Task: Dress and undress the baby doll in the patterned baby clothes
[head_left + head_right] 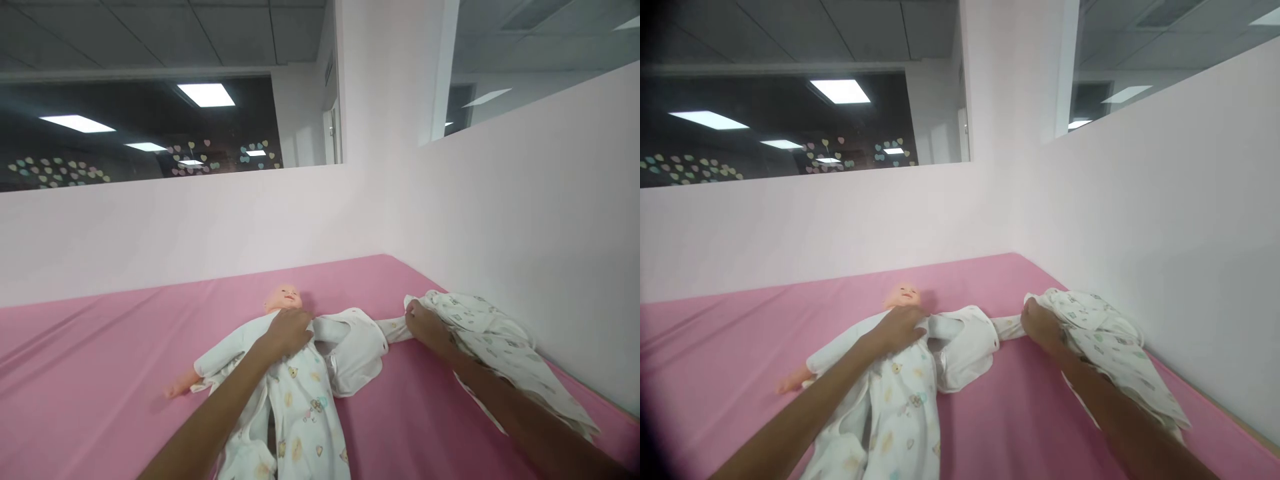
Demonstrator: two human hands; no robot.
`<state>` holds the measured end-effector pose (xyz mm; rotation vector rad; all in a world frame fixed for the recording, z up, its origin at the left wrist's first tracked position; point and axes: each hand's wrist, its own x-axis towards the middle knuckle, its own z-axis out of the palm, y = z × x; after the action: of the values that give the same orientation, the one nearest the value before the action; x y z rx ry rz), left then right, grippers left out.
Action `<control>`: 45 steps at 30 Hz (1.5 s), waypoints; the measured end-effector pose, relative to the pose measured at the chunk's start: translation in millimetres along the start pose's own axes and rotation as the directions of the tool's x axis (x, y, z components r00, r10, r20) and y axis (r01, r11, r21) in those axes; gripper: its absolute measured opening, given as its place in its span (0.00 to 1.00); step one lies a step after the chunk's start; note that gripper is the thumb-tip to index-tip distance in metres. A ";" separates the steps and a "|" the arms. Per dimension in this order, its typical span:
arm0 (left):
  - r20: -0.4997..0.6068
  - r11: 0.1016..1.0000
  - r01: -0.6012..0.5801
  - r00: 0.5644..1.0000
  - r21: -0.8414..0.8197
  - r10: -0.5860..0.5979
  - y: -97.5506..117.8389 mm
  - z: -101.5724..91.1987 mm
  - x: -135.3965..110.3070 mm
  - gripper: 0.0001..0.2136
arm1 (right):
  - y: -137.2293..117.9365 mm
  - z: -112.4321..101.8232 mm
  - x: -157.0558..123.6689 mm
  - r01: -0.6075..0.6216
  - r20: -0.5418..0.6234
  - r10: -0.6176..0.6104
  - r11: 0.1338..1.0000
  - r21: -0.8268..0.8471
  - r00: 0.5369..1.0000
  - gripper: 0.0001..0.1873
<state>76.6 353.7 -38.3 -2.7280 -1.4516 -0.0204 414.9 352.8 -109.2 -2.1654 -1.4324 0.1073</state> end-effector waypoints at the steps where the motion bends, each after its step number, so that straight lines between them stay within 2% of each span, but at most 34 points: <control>1: 0.004 1.000 -0.002 1.000 0.025 0.002 2.6 -0.6 2.1 0.17 | -7.1 2.4 -8.1 0.033 -0.011 -0.033 0.999 -0.008 0.999 0.13; 4: 0.025 0.997 0.005 1.000 0.083 -0.007 16.4 -2.3 12.2 0.16 | -34.3 11.7 -33.6 0.111 -0.043 -0.110 0.994 0.019 0.993 0.15; 7: 0.068 0.993 -0.008 0.998 0.114 0.000 37.7 0.5 26.5 0.15 | -58.4 24.5 -54.4 0.145 0.056 -0.151 0.985 0.093 0.987 0.24; 9: 0.087 0.993 -0.031 0.996 0.110 0.022 52.6 6.4 36.0 0.16 | -67.4 32.6 -63.7 0.151 0.109 -0.165 0.980 0.127 0.980 0.25; 14: 0.051 0.993 -0.080 0.996 0.086 0.076 73.0 26.4 48.7 0.18 | -69.3 39.1 -68.3 0.209 0.102 -0.233 0.957 0.201 0.967 0.12; 18: 0.031 0.995 -0.077 0.997 0.067 0.075 71.3 32.3 50.1 0.18 | -61.5 36.7 -60.4 0.247 0.090 -0.276 0.937 0.248 0.957 0.10; 24: 0.019 0.996 -0.075 0.997 0.037 0.075 62.6 23.6 46.8 0.20 | -41.0 36.6 -45.6 0.201 0.067 -0.230 0.933 0.299 0.971 0.12; 33: 0.014 0.987 -0.125 0.992 -0.103 0.127 27.4 8.2 39.0 0.19 | -29.6 35.6 -36.3 0.135 0.014 -0.158 0.884 0.448 0.987 0.12; 38: -0.051 0.980 -0.069 0.997 -0.186 0.060 22.0 6.2 37.4 0.18 | -27.7 33.2 -39.6 0.126 0.010 -0.150 0.863 0.490 0.989 0.13; 45: -0.149 0.977 0.002 0.988 -0.212 -0.034 26.2 7.2 37.0 0.19 | -32.9 35.1 -45.0 0.218 0.020 -0.253 0.869 0.444 0.967 0.13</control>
<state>118.9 370.0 -45.2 -2.8008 -1.5110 -0.3973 355.9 336.7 -133.6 -1.6231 -1.5319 0.3905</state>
